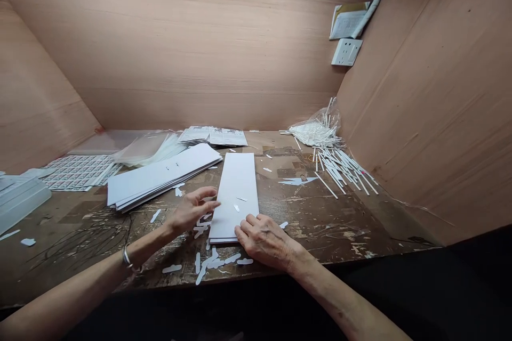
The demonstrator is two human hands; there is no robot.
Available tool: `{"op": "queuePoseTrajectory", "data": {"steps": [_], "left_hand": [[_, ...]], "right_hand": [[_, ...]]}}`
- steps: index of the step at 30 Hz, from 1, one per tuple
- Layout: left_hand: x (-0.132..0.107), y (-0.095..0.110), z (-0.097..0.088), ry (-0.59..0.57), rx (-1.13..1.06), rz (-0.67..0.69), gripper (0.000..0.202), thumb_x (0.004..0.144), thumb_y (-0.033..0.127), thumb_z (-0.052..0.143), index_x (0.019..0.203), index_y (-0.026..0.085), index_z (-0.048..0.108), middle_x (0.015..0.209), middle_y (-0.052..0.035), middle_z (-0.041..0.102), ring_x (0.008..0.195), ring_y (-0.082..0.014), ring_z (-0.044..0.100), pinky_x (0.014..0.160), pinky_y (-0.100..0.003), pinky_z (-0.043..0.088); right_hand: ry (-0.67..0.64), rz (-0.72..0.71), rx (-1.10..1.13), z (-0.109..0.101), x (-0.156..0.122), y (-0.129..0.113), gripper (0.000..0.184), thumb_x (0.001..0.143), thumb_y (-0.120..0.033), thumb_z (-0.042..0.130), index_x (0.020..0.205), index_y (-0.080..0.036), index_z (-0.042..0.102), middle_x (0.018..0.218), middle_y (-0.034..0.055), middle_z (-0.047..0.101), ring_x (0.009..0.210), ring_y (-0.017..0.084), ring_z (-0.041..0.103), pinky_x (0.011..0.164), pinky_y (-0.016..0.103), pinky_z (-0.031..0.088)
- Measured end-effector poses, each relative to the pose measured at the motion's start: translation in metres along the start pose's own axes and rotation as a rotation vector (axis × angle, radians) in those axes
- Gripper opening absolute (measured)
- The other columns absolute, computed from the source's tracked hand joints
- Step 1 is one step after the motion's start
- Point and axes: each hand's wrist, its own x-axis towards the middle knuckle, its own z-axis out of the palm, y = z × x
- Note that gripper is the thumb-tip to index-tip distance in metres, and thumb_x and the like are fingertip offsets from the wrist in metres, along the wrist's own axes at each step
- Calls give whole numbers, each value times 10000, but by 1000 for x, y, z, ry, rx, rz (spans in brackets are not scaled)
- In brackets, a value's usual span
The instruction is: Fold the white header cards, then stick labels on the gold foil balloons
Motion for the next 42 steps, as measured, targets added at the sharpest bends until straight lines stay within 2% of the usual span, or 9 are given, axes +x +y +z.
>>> {"op": "queuePoseTrajectory", "data": {"steps": [4, 10, 15, 21, 24, 27, 34, 39, 42], "left_hand": [[23, -3, 0, -18, -202, -302, 232, 659, 354, 607, 715, 137, 545, 521, 14, 538, 306, -96, 452, 314, -205, 325], [39, 12, 4, 5, -201, -501, 213, 531, 230, 682, 518, 148, 486, 278, 51, 392, 215, -89, 330, 278, -191, 174], [47, 29, 3, 56, -303, -452, 278, 498, 179, 670, 466, 160, 394, 304, 84, 342, 249, -44, 283, 307, -180, 168], [33, 53, 4, -14, -658, -165, 242, 540, 197, 662, 587, 153, 428, 536, 50, 523, 449, -72, 477, 456, -191, 366], [18, 64, 7, -122, -777, -55, 184, 586, 205, 664, 653, 142, 504, 627, 17, 587, 525, -106, 536, 508, -218, 409], [9, 72, 8, -165, -780, -37, 178, 599, 212, 674, 693, 135, 545, 673, 1, 608, 563, -120, 560, 525, -221, 423], [11, 71, 8, -262, -761, -196, 335, 704, 412, 607, 793, 89, 614, 683, -78, 629, 589, -162, 595, 536, -247, 440], [15, 59, 11, -261, -694, -220, 382, 685, 438, 618, 763, 64, 631, 639, -89, 623, 502, -142, 559, 466, -226, 398], [14, 56, 8, -272, -678, -226, 380, 675, 429, 618, 752, 57, 640, 637, -91, 622, 505, -150, 557, 466, -232, 397]], "right_hand": [[55, -25, -40, 5, 6, -3, 203, 856, -73, 329, 982, -112, 484, 786, 86, 542, 743, 192, 492, 621, 305, 373], [111, -62, -65, 8, 6, -7, 283, 853, -77, 328, 1107, -81, 453, 811, 107, 555, 767, 202, 502, 641, 317, 383], [170, 92, 128, 11, 9, -4, 195, 857, -144, 384, 963, -151, 547, 805, 75, 583, 759, 178, 514, 663, 293, 391], [632, 922, 920, 5, 13, 51, 371, 773, -469, 505, 952, -152, 579, 917, 98, 624, 811, 205, 572, 671, 319, 448], [762, 835, 1579, -8, 16, 79, 424, 698, -506, 570, 934, -155, 593, 959, 79, 636, 831, 220, 596, 662, 337, 477], [844, 786, 1873, -18, 22, 85, 384, 588, -406, 698, 857, -144, 620, 902, 62, 658, 845, 228, 602, 706, 348, 487], [920, 942, 1896, -24, 37, 64, 396, 530, -298, 748, 862, -155, 585, 894, 53, 654, 851, 220, 606, 689, 354, 517], [980, 909, 1862, -19, 38, 59, 482, 504, -264, 763, 930, -150, 570, 907, 56, 653, 830, 214, 615, 700, 336, 521], [900, 829, 1609, -18, 31, 51, 347, 627, -303, 691, 920, -144, 598, 854, 56, 668, 764, 210, 628, 631, 299, 537]]}}
